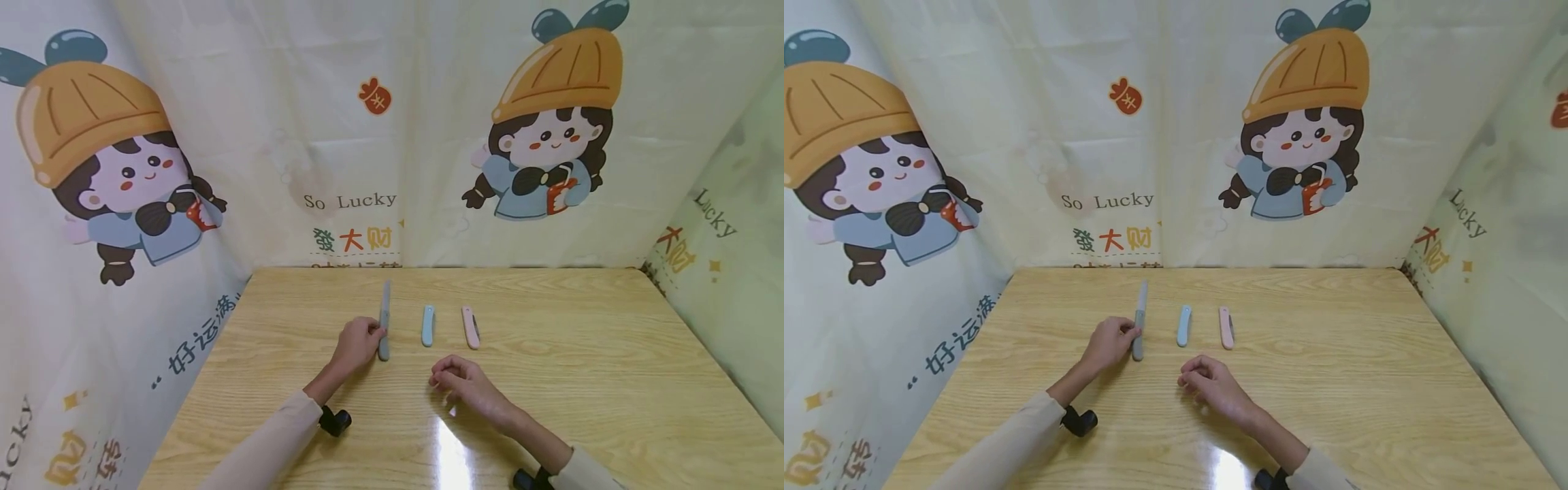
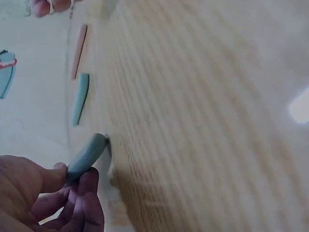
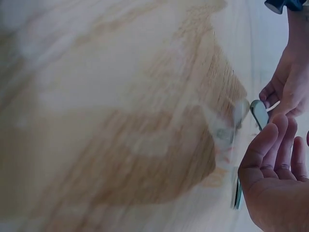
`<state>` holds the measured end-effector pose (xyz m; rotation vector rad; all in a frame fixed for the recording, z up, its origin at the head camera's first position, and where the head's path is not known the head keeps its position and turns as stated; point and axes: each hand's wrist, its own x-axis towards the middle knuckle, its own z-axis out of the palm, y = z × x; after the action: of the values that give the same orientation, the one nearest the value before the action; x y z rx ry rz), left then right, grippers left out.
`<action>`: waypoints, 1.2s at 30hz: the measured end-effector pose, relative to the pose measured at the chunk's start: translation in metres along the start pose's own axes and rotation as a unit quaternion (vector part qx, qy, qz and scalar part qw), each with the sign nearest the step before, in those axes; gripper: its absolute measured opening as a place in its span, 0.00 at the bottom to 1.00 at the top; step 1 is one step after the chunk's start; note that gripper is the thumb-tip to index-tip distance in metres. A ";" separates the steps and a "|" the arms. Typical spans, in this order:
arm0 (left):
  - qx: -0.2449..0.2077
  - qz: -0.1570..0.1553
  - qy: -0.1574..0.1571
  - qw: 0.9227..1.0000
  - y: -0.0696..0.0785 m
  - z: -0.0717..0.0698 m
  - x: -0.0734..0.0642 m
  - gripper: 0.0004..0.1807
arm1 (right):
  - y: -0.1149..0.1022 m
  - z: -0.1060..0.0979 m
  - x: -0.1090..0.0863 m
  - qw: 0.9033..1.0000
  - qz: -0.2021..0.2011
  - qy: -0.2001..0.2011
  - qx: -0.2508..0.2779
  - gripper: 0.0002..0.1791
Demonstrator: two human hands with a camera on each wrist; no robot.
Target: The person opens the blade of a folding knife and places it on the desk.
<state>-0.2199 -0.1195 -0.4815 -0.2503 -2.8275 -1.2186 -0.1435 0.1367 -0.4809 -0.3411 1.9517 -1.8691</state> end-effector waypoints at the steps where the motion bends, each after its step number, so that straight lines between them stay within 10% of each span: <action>1: 0.001 -0.007 -0.003 1.000 0.000 0.000 0.002 0.10 | 0.000 0.000 0.000 1.000 -0.001 -0.001 0.000 0.16; 9: 0.070 -0.089 -0.013 0.993 -0.002 0.000 0.019 0.11 | 0.000 0.003 0.001 1.000 0.002 -0.009 -0.007 0.15; 36: 0.035 -0.089 0.041 0.995 -0.014 0.006 0.030 0.18 | 0.003 0.002 -0.002 0.999 0.002 -0.046 0.000 0.17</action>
<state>-0.2514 -0.1206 -0.4925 0.0544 -2.8641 -1.1276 -0.1401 0.1360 -0.4835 -0.4152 1.8895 -1.8172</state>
